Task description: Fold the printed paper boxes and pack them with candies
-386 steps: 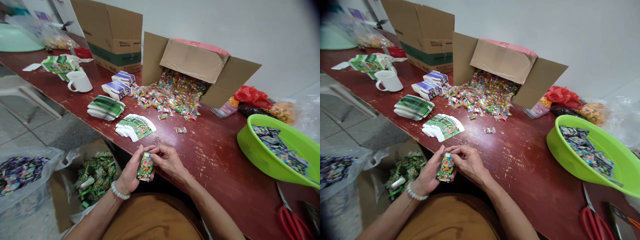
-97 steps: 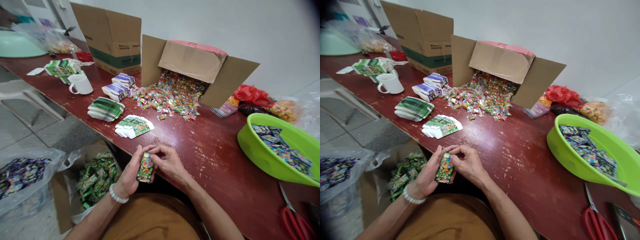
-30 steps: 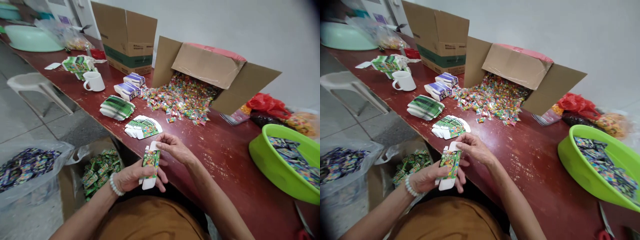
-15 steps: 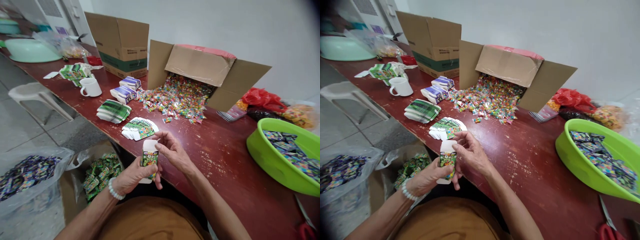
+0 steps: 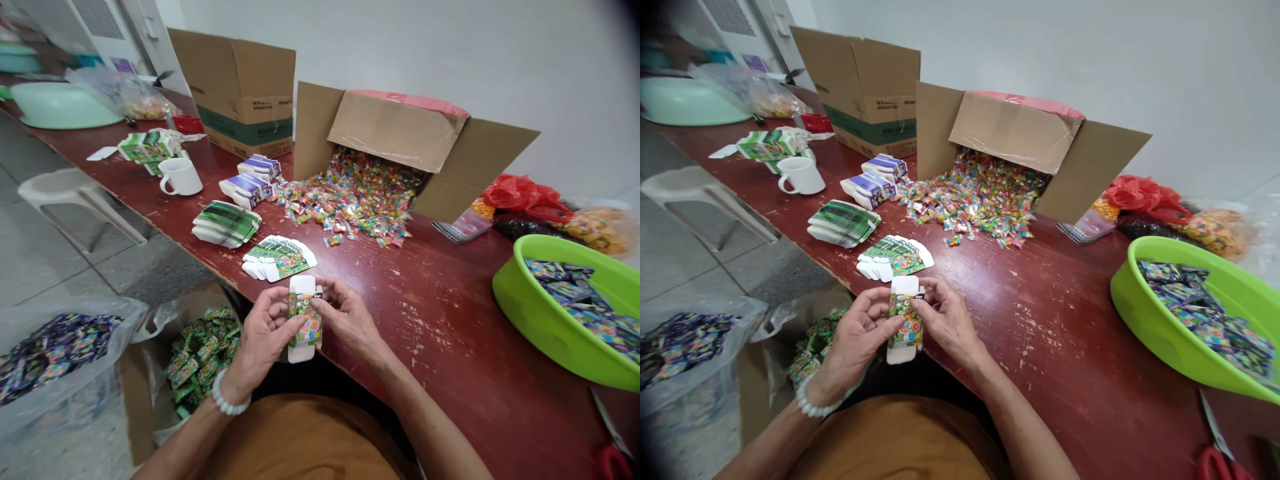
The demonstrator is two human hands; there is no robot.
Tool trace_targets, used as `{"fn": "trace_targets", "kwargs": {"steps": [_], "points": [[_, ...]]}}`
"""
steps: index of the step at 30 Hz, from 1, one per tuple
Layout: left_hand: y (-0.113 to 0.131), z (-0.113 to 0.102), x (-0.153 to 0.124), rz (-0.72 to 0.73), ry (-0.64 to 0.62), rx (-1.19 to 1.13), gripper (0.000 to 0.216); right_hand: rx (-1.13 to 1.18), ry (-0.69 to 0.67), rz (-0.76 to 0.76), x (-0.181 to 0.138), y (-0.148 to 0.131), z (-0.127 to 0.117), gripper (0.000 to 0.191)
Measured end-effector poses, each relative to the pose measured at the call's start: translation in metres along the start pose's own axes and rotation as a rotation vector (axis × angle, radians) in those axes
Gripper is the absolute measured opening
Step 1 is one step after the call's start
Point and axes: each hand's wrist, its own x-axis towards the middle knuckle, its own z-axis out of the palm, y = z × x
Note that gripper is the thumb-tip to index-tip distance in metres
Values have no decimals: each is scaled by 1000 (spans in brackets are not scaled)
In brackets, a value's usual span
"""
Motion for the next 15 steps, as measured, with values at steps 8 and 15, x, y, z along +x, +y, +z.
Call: {"fn": "trace_targets", "kwargs": {"steps": [8, 15], "points": [[-6, 1, -3, 65, 59, 138, 46, 153, 104, -38, -6, 13, 11, 22], [-3, -5, 4, -33, -31, 88, 26, 171, 2, 183, 6, 20, -8, 31]]}}
